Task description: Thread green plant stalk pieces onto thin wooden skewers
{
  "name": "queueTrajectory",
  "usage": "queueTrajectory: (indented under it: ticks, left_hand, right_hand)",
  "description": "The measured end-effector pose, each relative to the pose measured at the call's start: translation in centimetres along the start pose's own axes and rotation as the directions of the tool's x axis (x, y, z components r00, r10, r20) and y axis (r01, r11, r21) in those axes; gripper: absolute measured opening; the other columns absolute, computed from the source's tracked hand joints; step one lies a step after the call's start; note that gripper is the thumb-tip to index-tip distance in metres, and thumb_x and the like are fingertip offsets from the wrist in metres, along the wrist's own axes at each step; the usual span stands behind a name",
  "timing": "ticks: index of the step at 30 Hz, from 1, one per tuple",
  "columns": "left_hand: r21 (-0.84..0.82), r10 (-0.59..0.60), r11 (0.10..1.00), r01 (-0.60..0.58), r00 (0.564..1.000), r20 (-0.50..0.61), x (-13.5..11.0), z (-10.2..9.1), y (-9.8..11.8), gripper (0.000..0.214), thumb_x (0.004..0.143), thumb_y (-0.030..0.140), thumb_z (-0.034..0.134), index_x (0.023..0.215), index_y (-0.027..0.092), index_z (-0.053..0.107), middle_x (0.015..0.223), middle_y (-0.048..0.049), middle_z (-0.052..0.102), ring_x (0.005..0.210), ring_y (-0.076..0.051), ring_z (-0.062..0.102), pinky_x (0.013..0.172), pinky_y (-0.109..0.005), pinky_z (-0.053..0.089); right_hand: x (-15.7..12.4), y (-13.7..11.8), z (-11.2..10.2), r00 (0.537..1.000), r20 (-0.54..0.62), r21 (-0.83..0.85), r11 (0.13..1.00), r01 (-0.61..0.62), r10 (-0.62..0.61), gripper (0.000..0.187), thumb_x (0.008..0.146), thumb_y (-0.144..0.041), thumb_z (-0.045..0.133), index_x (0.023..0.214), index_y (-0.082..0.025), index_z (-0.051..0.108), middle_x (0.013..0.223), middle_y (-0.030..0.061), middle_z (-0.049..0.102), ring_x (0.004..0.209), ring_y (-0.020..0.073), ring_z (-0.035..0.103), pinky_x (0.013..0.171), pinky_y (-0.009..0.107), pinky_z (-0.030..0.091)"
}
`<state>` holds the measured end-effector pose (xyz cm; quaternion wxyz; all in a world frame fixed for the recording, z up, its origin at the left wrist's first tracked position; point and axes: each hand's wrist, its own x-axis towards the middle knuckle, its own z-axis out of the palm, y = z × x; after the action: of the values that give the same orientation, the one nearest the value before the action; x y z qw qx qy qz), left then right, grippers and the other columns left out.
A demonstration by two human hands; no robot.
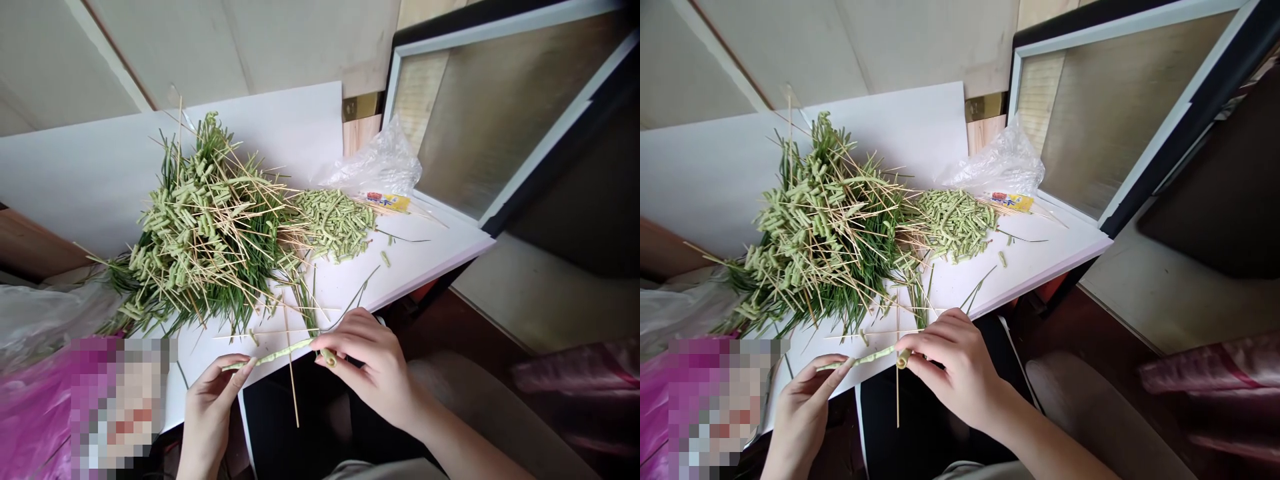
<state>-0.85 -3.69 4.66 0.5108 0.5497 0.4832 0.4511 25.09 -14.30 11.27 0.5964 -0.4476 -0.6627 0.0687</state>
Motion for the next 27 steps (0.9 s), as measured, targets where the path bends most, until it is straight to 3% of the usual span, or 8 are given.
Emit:
queueTrajectory:
  ticks: [7,11,17,27]
  left_hand:
    - [-0.109,0.045,0.992,-0.062,0.988,-0.146,-0.8,-0.3,0.8,0.030,0.062,0.037,0.096,0.081,0.022,0.078,0.081,0.0001,0.076,0.080,-0.014,0.068,0.075,-0.019,0.055]
    - [-0.140,0.082,0.983,-0.115,0.972,-0.222,-1.2,-0.8,1.4,0.029,0.063,0.035,0.096,0.081,0.022,0.077,0.081,0.0020,0.074,0.082,-0.012,0.067,0.082,-0.016,0.053]
    - [-0.163,0.125,0.972,-0.167,0.962,-0.242,-1.8,-0.9,2.6,0.027,0.064,0.034,0.095,0.078,0.021,0.076,0.082,0.0011,0.075,0.084,-0.013,0.067,0.083,-0.019,0.054]
    - [-0.084,0.187,0.972,-0.218,0.941,-0.280,-2.8,-0.7,3.7,0.024,0.063,0.031,0.094,0.075,0.022,0.076,0.077,0.0020,0.075,0.081,-0.015,0.067,0.077,-0.021,0.055]
  right_hand:
    - [-1.0,0.3,-1.0,0.979,-0.019,0.203,0.959,-0.197,0.205,0.022,0.098,-0.009,0.064,0.111,-0.024,0.075,0.092,0.0028,0.075,0.082,0.0172,0.067,0.075,0.030,0.052]
    - [-1.6,0.2,-1.3,0.954,0.027,0.379,0.880,-0.286,0.298,0.027,0.101,-0.012,0.061,0.114,-0.029,0.077,0.098,-0.0001,0.075,0.075,0.0121,0.068,0.067,0.023,0.056]
    - [-2.0,0.3,-1.1,0.930,0.021,0.524,0.788,-0.322,0.366,0.027,0.102,-0.013,0.062,0.114,-0.031,0.077,0.100,-0.0006,0.075,0.074,0.0100,0.067,0.065,0.018,0.059]
    - [-2.4,0.3,-1.3,0.932,0.001,0.545,0.781,-0.305,0.363,0.024,0.101,-0.014,0.063,0.114,-0.028,0.078,0.098,0.0023,0.075,0.073,0.0108,0.067,0.064,0.019,0.059]
